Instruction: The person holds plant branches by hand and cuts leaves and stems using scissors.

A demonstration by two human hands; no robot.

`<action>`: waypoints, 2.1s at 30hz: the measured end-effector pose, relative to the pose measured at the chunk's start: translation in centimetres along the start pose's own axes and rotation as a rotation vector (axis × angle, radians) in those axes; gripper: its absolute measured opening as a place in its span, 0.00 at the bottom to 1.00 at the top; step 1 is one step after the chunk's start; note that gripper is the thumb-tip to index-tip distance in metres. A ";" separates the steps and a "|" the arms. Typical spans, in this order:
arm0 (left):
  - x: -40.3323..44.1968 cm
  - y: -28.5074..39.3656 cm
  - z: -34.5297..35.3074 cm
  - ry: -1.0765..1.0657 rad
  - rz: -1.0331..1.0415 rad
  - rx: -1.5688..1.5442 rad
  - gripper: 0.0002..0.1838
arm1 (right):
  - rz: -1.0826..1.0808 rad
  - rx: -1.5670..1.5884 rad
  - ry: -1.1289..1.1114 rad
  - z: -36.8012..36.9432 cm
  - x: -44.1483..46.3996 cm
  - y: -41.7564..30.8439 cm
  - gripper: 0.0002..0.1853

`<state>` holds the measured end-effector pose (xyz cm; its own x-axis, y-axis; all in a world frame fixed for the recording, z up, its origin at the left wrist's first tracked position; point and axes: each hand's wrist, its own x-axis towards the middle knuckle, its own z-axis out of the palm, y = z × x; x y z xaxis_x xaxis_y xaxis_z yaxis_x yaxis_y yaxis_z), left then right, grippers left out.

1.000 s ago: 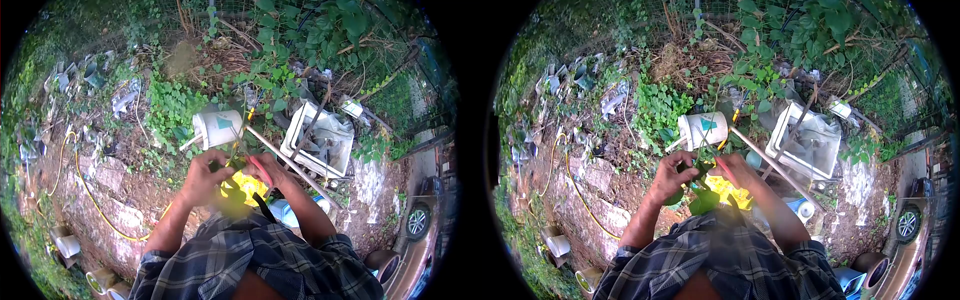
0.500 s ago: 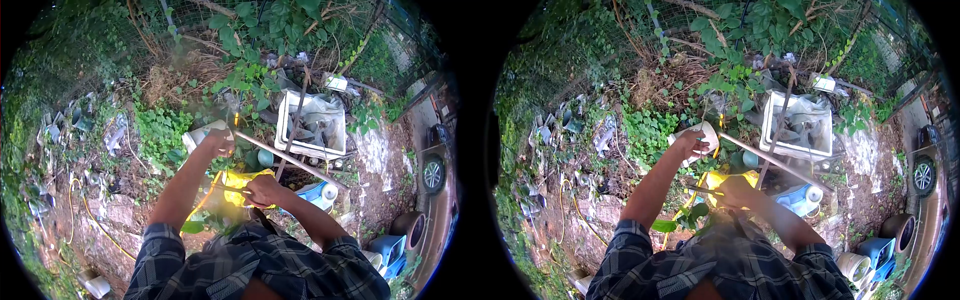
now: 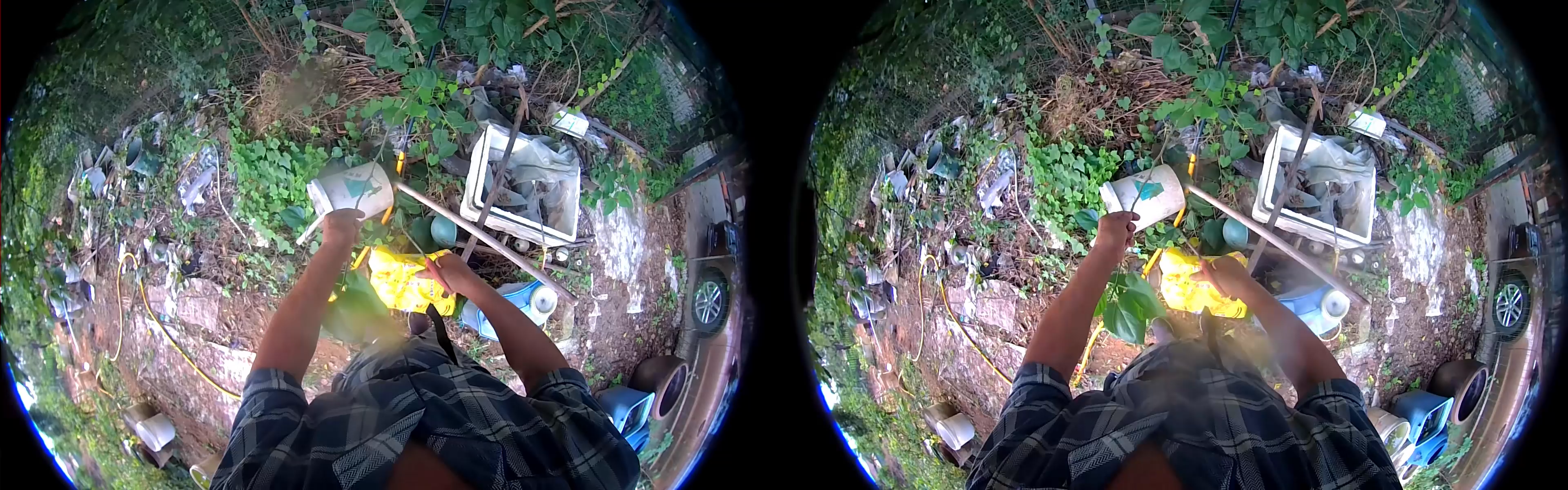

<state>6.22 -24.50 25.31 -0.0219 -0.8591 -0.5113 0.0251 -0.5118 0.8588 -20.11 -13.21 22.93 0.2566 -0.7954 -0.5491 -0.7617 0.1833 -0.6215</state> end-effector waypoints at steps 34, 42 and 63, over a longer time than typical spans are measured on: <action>-5.1 -11.1 -1.5 0.127 0.449 0.843 0.12 | -0.044 -0.003 0.108 -5.7 7.5 2.3 0.21; 4.1 -4.6 -2.5 0.330 0.212 0.985 0.18 | 0.113 -0.044 0.097 -5.3 8.0 3.6 0.26; 14.0 -13.7 1.4 -0.106 -0.215 -0.424 0.10 | 0.310 -0.014 0.151 4.6 -0.1 16.2 0.27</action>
<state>4.13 -29.56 6.42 -0.1723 -0.7397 -0.6505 0.4132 -0.6538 0.6339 -29.77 -7.52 10.35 -0.0787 -0.7797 -0.6212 -0.7981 0.4226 -0.4294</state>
